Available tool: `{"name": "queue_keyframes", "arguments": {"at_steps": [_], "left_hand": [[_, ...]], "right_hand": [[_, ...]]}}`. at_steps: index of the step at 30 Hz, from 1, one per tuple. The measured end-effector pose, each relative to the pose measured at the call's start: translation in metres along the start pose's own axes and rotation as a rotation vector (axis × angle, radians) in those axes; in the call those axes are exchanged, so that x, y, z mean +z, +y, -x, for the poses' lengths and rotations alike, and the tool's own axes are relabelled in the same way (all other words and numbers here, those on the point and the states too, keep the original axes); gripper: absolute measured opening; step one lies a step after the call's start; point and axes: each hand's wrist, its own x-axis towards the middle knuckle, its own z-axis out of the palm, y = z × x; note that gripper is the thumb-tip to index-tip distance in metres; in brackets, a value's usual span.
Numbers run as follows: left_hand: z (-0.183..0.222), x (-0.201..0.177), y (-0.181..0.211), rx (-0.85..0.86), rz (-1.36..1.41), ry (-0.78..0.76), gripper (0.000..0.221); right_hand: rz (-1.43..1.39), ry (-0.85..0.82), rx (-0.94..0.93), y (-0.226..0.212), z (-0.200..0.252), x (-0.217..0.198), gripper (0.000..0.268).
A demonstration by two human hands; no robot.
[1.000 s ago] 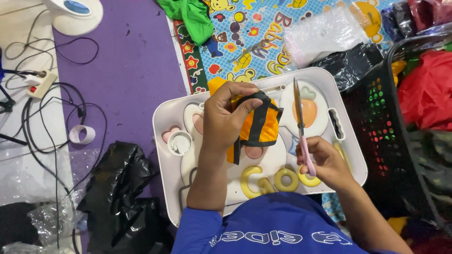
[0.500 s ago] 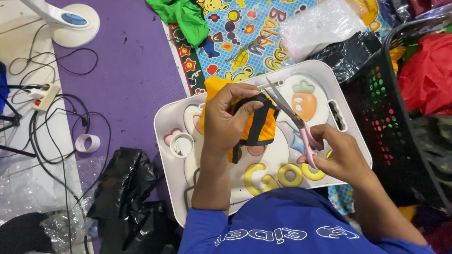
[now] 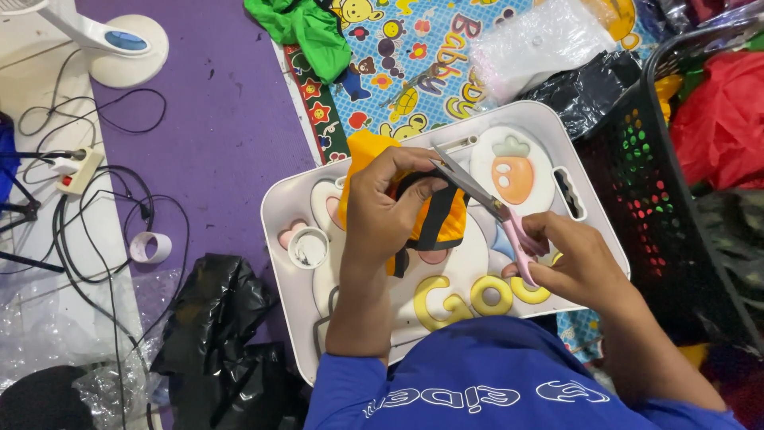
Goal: Trimming excess threads from a yellow fabric item with an elastic band using scissors and inspecting its quality.
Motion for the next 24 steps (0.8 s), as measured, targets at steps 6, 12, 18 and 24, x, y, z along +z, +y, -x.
{"name": "queue_keyframes", "arguments": {"at_steps": [6,12,18,24], "left_hand": [[0.0,-0.001,0.002,-0.021,0.032,-0.003,0.014],[0.0,-0.002,-0.001,-0.03,0.048,-0.008,0.015],[0.0,-0.003,0.003,-0.035,0.053,-0.024,0.014],[0.001,-0.003,0.01,-0.028,0.104,-0.026,0.014]], "right_hand": [[0.023,0.021,-0.013,-0.005,0.0,0.004,0.041],[-0.036,0.032,0.001,-0.002,0.0,0.005,0.036],[-0.01,0.087,-0.019,0.003,0.005,0.01,0.031],[-0.133,0.089,-0.01,0.008,0.005,0.001,0.048]]}}
